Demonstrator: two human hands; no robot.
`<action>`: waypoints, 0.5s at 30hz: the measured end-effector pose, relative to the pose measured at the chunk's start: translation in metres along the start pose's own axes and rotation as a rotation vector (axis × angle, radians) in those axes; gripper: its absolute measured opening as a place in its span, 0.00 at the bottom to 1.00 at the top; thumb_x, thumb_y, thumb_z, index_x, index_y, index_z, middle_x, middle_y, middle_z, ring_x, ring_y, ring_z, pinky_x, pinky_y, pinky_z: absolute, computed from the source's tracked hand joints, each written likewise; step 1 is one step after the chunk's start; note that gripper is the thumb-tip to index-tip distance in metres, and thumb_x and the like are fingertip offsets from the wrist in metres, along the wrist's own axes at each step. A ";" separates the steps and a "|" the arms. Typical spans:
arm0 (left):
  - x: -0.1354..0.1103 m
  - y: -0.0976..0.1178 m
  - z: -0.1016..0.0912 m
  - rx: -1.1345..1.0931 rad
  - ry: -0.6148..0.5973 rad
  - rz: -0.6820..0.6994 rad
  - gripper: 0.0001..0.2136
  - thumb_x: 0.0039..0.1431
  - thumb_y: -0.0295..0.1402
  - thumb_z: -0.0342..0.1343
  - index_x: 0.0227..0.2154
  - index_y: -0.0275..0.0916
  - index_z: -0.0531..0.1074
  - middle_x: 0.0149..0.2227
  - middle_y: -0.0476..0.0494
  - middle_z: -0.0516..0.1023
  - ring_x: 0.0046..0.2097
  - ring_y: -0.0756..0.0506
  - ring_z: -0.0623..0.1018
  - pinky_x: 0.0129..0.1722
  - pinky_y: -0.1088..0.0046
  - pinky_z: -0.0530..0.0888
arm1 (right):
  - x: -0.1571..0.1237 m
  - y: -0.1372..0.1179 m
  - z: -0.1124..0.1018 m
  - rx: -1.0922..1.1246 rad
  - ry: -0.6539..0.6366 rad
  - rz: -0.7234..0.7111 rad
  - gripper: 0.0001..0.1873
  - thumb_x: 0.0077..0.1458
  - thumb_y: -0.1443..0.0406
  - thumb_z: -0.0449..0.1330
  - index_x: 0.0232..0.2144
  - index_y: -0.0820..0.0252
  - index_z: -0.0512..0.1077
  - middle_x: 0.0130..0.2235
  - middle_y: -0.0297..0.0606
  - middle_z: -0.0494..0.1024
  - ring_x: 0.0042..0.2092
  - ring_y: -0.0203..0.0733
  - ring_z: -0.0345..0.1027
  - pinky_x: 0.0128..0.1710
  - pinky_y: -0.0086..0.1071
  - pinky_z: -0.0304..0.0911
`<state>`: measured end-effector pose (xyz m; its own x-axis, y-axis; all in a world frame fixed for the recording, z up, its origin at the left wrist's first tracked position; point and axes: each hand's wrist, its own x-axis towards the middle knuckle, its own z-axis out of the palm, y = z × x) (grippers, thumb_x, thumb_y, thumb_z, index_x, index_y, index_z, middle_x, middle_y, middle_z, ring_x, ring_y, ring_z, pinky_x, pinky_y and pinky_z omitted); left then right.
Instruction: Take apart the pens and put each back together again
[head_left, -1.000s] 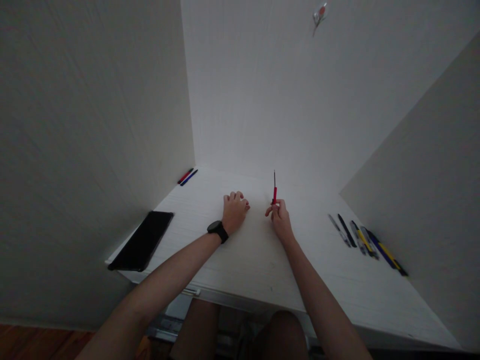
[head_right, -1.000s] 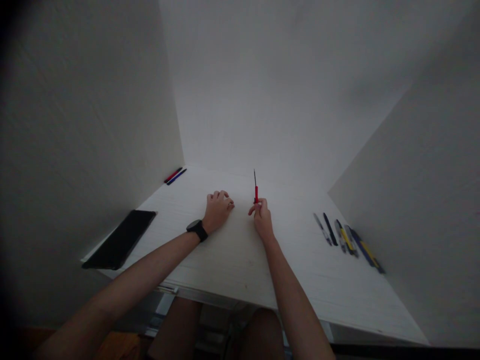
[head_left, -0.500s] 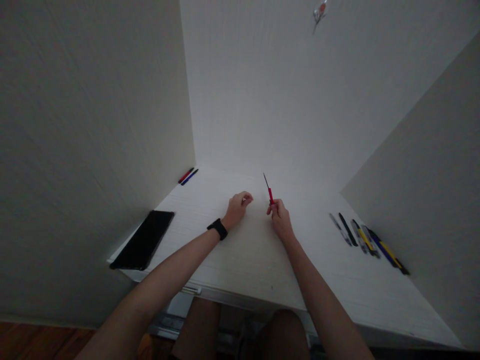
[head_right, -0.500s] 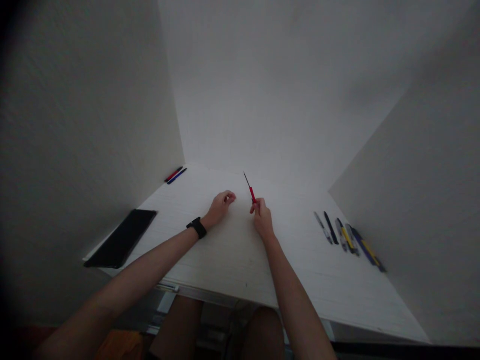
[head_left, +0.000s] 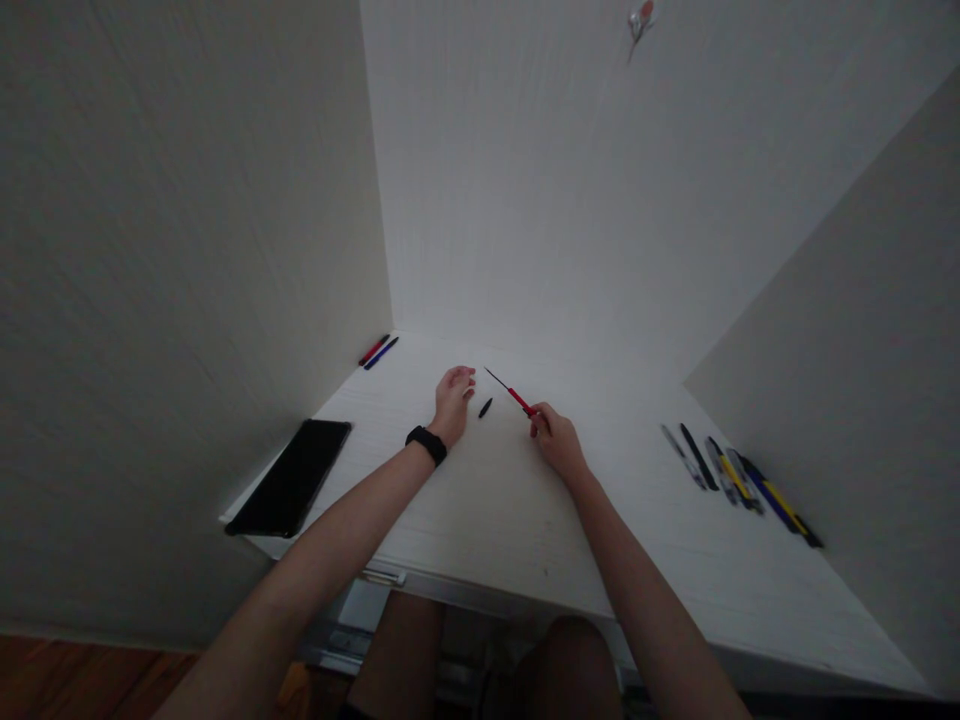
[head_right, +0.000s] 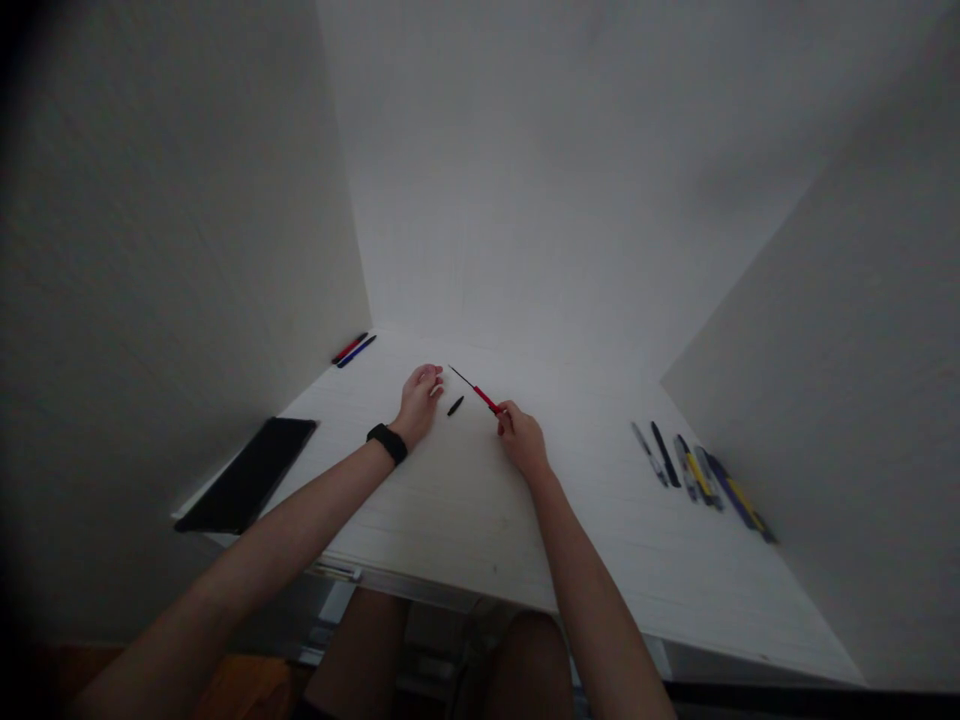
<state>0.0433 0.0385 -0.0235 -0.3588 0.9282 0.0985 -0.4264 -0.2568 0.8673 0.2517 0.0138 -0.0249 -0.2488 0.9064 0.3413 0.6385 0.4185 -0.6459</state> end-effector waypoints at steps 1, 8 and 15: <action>0.001 0.000 0.000 -0.019 0.015 -0.009 0.07 0.55 0.34 0.58 0.35 0.40 0.67 0.41 0.44 0.73 0.35 0.53 0.71 0.35 0.77 0.68 | 0.000 0.000 0.000 -0.005 -0.005 -0.002 0.12 0.61 0.63 0.48 0.37 0.55 0.71 0.25 0.33 0.75 0.26 0.39 0.65 0.30 0.30 0.55; 0.005 -0.002 -0.001 -0.072 0.063 0.010 0.08 0.52 0.34 0.60 0.33 0.39 0.68 0.35 0.47 0.71 0.30 0.55 0.67 0.30 0.77 0.65 | 0.001 0.002 0.001 -0.039 -0.030 -0.013 0.14 0.61 0.63 0.48 0.40 0.57 0.73 0.25 0.33 0.75 0.25 0.39 0.65 0.30 0.31 0.55; 0.007 -0.003 -0.001 -0.049 0.047 0.001 0.09 0.54 0.37 0.60 0.32 0.38 0.69 0.33 0.47 0.71 0.28 0.54 0.66 0.29 0.77 0.63 | 0.000 0.002 0.001 -0.057 -0.019 -0.026 0.14 0.61 0.63 0.49 0.40 0.55 0.74 0.25 0.34 0.75 0.26 0.39 0.66 0.30 0.31 0.55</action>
<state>0.0406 0.0458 -0.0260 -0.3973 0.9146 0.0755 -0.4659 -0.2719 0.8420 0.2521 0.0152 -0.0273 -0.2790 0.8965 0.3441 0.6718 0.4382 -0.5972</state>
